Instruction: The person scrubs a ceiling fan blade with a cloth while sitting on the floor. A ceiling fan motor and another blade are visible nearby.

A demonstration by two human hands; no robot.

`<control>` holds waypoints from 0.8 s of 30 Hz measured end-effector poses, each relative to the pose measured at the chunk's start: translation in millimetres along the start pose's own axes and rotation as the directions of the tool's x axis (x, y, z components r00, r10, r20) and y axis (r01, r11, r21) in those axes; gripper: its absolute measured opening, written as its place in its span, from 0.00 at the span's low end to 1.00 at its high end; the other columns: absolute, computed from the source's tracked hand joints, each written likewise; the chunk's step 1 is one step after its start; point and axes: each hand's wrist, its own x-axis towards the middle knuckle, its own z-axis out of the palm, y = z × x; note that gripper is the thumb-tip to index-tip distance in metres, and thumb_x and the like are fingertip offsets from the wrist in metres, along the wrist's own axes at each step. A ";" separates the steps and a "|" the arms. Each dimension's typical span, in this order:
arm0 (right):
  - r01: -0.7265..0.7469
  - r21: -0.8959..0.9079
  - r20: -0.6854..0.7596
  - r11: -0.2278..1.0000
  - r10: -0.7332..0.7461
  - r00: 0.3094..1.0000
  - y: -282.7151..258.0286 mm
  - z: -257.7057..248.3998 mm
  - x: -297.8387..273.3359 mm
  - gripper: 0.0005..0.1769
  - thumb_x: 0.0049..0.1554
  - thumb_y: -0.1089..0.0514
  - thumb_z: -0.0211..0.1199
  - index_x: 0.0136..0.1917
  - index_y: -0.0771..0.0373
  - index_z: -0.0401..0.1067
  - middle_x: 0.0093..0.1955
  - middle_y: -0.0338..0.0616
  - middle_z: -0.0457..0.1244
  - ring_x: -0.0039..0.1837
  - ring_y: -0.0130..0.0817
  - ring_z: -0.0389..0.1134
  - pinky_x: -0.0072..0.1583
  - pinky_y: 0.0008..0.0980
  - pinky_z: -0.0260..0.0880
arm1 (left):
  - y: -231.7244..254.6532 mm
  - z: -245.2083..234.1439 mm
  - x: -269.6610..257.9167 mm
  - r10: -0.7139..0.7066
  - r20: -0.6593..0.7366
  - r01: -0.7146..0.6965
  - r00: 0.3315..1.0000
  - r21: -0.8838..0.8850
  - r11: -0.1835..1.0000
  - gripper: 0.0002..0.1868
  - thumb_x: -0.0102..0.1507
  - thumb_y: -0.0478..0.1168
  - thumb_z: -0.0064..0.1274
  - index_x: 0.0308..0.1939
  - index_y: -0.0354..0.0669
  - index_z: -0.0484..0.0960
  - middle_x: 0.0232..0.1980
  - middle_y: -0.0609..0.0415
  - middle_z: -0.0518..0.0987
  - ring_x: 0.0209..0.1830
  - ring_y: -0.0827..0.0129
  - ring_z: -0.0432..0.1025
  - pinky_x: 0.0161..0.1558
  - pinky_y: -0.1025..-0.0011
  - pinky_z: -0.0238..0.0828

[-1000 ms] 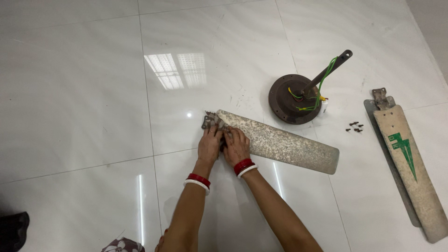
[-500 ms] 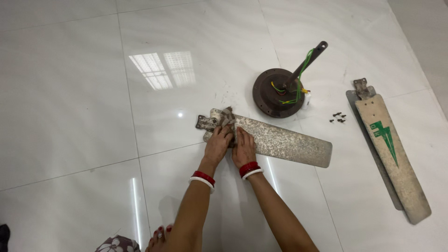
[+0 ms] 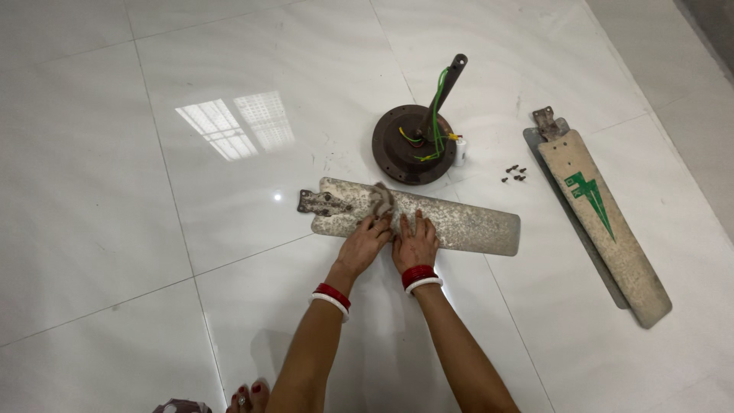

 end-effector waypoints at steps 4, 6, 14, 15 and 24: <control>0.066 -0.015 0.086 0.998 -0.065 0.994 11.2 -1.2 4.6 0.32 0.57 0.56 0.59 0.75 0.51 0.64 0.81 0.52 0.47 0.77 0.52 0.50 0.73 0.52 0.53 | 9.0 3.2 17.5 -0.088 -0.045 0.087 0.995 -0.012 0.996 0.19 0.59 0.28 0.55 0.54 0.40 0.83 0.66 0.54 0.75 0.67 0.53 0.66 0.62 0.60 0.74; 0.099 0.007 0.082 0.995 -0.100 0.992 16.1 0.6 6.2 0.30 0.57 0.57 0.58 0.73 0.51 0.66 0.81 0.48 0.50 0.76 0.47 0.53 0.74 0.49 0.55 | 0.7 -1.5 28.9 -0.226 -0.067 0.227 0.972 0.020 0.974 0.19 0.59 0.29 0.54 0.55 0.41 0.83 0.67 0.53 0.74 0.68 0.51 0.65 0.61 0.59 0.74; 0.150 0.060 0.063 0.987 -0.153 0.986 28.3 19.8 4.2 0.33 0.52 0.63 0.61 0.72 0.58 0.66 0.81 0.49 0.50 0.74 0.46 0.53 0.73 0.46 0.55 | 3.9 3.9 31.9 -0.213 -0.067 0.221 0.975 0.147 0.964 0.23 0.57 0.25 0.52 0.56 0.42 0.81 0.71 0.48 0.70 0.75 0.46 0.61 0.56 0.62 0.75; 0.145 0.062 0.068 0.987 -0.150 0.986 32.0 20.3 4.5 0.34 0.51 0.64 0.62 0.72 0.59 0.66 0.81 0.49 0.49 0.75 0.46 0.53 0.73 0.45 0.55 | 19.2 11.8 31.1 -0.180 -0.062 0.185 0.982 0.097 0.978 0.23 0.58 0.26 0.53 0.57 0.40 0.80 0.70 0.48 0.71 0.73 0.46 0.63 0.57 0.61 0.74; 0.176 0.341 -0.116 0.923 -0.145 0.983 54.1 9.8 7.3 0.40 0.52 0.61 0.65 0.75 0.70 0.60 0.75 0.56 0.54 0.72 0.52 0.53 0.70 0.51 0.52 | 47.5 -5.2 35.8 -0.339 0.157 0.372 0.928 -0.294 0.881 0.40 0.62 0.26 0.51 0.77 0.42 0.56 0.69 0.38 0.68 0.65 0.47 0.68 0.65 0.57 0.69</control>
